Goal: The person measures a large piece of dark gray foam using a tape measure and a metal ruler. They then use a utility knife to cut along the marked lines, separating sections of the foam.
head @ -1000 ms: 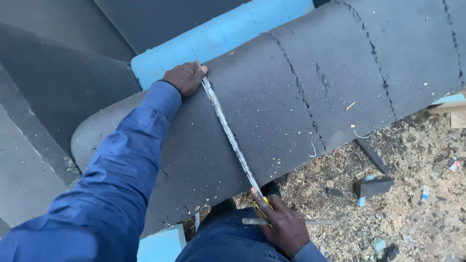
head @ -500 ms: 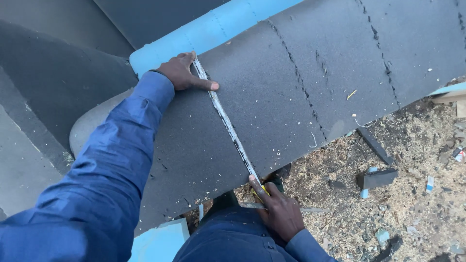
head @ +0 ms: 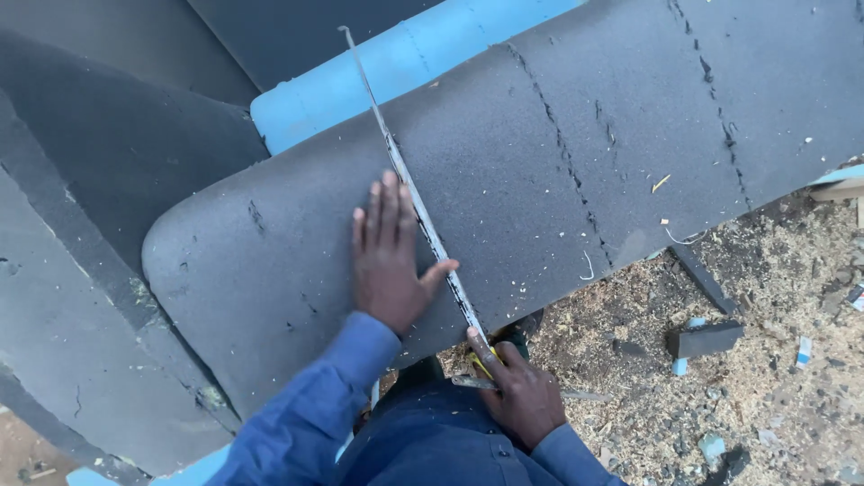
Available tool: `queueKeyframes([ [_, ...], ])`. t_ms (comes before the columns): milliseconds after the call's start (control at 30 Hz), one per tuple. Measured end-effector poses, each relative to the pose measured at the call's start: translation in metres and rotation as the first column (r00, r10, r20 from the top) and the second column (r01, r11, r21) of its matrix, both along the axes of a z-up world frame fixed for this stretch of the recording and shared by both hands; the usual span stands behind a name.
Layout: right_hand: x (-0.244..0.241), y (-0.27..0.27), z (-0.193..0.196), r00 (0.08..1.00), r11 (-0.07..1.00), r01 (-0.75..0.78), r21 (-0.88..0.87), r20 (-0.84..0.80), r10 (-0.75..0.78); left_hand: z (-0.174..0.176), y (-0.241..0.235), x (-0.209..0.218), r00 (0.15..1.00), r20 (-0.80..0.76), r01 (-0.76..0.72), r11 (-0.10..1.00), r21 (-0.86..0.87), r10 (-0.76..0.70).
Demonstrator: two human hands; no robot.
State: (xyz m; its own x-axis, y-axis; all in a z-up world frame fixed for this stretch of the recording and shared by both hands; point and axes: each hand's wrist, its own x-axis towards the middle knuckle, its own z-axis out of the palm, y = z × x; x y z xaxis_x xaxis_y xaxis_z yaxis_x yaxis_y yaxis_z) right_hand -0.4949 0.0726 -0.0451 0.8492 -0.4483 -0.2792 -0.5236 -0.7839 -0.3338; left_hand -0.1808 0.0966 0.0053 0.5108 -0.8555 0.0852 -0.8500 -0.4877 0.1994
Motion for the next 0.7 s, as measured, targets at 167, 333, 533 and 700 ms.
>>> queueKeyframes([
  [167, 0.004, -0.001, 0.005, 0.999, 0.996, 0.02, 0.082, -0.046, -0.016, -0.003, 0.013, -0.024, 0.999, -0.015, 0.045, 0.998, -0.039, -0.046],
  [333, 0.006, -0.013, 0.023, 0.996, 0.99, 0.046, 0.133, -0.086, -0.035, -0.001, 0.011, -0.025, 0.998, 0.005, 0.057, 0.998, 0.01, -0.057],
  [533, 0.045, -0.066, 0.175, 0.801, 0.876, 0.394, 0.28, 0.363, -0.476, -0.002, 0.01, -0.026, 0.999, 0.019, 0.046, 0.998, 0.038, -0.046],
  [700, 0.053, -0.136, 0.238, 0.574, 0.856, 0.284, 0.432, 0.638, -0.513, -0.001, 0.009, -0.027, 0.998, 0.005, 0.057, 0.998, 0.022, -0.057],
])
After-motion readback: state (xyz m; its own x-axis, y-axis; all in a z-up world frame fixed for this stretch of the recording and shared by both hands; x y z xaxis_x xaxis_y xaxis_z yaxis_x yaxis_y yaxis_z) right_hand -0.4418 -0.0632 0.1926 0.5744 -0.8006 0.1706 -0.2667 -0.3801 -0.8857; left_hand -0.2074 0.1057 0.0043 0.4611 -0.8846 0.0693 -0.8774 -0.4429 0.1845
